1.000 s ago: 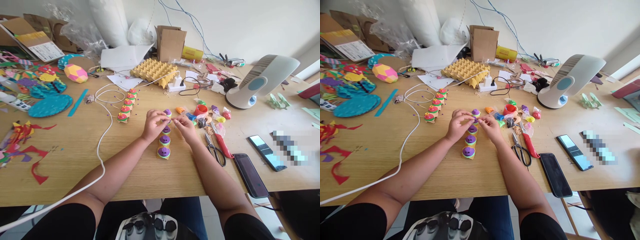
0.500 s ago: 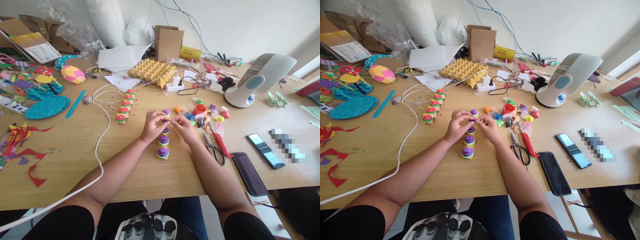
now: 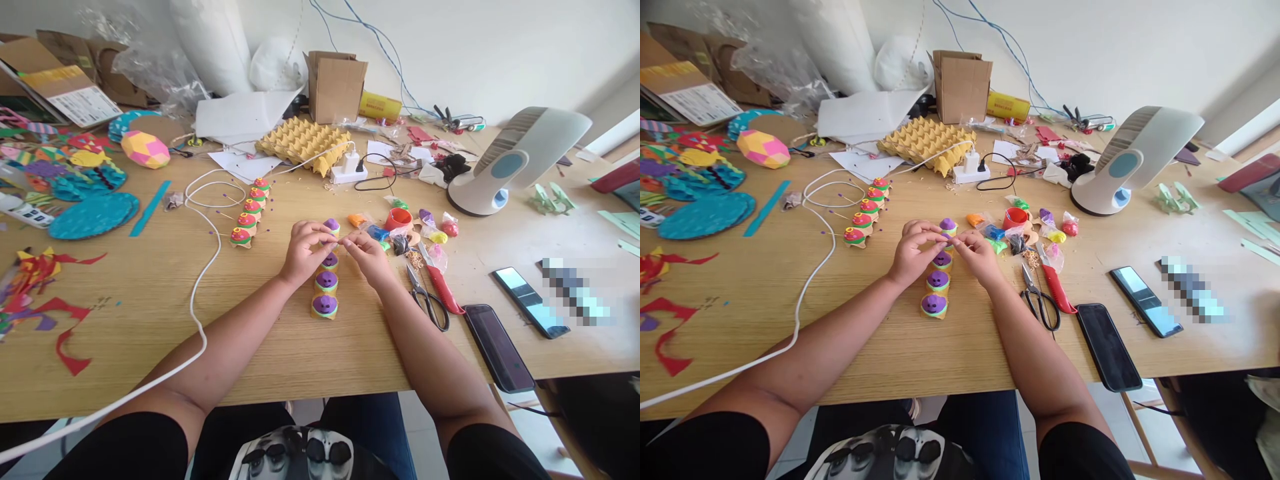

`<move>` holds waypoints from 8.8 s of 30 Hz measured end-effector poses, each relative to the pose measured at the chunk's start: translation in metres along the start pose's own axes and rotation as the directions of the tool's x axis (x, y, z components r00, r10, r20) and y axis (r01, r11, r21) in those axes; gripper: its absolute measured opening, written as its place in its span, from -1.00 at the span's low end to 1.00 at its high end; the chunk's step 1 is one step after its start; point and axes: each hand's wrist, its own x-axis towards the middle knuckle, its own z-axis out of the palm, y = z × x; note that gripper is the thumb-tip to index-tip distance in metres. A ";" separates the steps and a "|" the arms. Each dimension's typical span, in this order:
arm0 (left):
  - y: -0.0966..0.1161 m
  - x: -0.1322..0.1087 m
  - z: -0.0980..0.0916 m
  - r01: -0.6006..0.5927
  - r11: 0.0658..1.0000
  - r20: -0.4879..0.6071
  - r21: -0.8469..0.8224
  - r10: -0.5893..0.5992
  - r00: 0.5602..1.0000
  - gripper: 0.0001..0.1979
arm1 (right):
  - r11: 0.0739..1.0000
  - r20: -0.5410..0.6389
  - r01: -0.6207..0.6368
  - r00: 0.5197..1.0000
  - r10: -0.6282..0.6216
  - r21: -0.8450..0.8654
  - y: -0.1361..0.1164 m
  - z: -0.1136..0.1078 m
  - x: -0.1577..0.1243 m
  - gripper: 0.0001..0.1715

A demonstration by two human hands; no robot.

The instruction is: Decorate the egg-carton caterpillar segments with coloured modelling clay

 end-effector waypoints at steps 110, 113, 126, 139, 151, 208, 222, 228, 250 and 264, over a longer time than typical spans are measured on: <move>0.006 0.000 -0.001 -0.058 0.998 0.031 -0.016 0.058 0.998 -0.88 | 0.996 -0.039 0.030 0.999 -0.027 0.086 -0.001 0.003 0.002 -0.50; 0.006 0.000 -0.001 -0.056 0.998 0.036 -0.005 0.056 0.998 -0.89 | 0.997 -0.023 0.057 0.998 -0.055 0.060 -0.003 0.003 0.001 -0.47; 0.002 -0.001 -0.001 -0.005 1.000 0.009 0.022 0.005 1.000 -0.92 | 0.994 -0.016 -0.025 1.000 0.027 0.108 -0.004 0.001 0.000 -0.36; 0.005 0.000 -0.001 -0.019 1.000 -0.013 0.013 0.019 1.000 -0.93 | 0.988 0.021 -0.019 1.000 0.016 0.152 -0.005 0.003 0.000 -0.52; 0.008 0.000 -0.001 -0.016 1.000 0.022 0.008 0.015 1.000 -0.90 | 0.987 0.016 -0.050 0.999 0.049 0.156 -0.005 0.003 0.000 -0.50; 0.007 0.000 0.000 -0.132 0.989 0.007 0.060 0.131 0.991 -0.94 | 0.966 0.029 -0.145 0.989 0.142 0.215 -0.007 0.005 -0.001 -0.47; 0.008 -0.001 -0.001 -0.108 0.990 -0.010 0.089 0.110 0.994 -0.89 | 0.977 -0.001 -0.129 0.991 0.131 0.170 -0.004 0.007 -0.001 -0.53; 0.005 -0.001 0.000 -0.133 0.986 -0.031 0.101 0.137 0.990 -0.94 | 0.980 -0.017 -0.122 0.992 0.127 0.154 -0.003 0.007 -0.001 -0.53; 0.009 0.000 -0.004 -0.019 0.999 -0.009 0.035 0.019 1.000 -0.83 | 0.960 0.000 -0.136 0.990 0.140 0.246 -0.005 0.006 -0.002 -0.52; 0.006 0.001 -0.002 -0.015 1.000 0.003 0.016 0.015 1.000 -0.83 | 0.963 0.011 -0.155 0.988 0.157 0.219 -0.009 0.006 -0.003 -0.44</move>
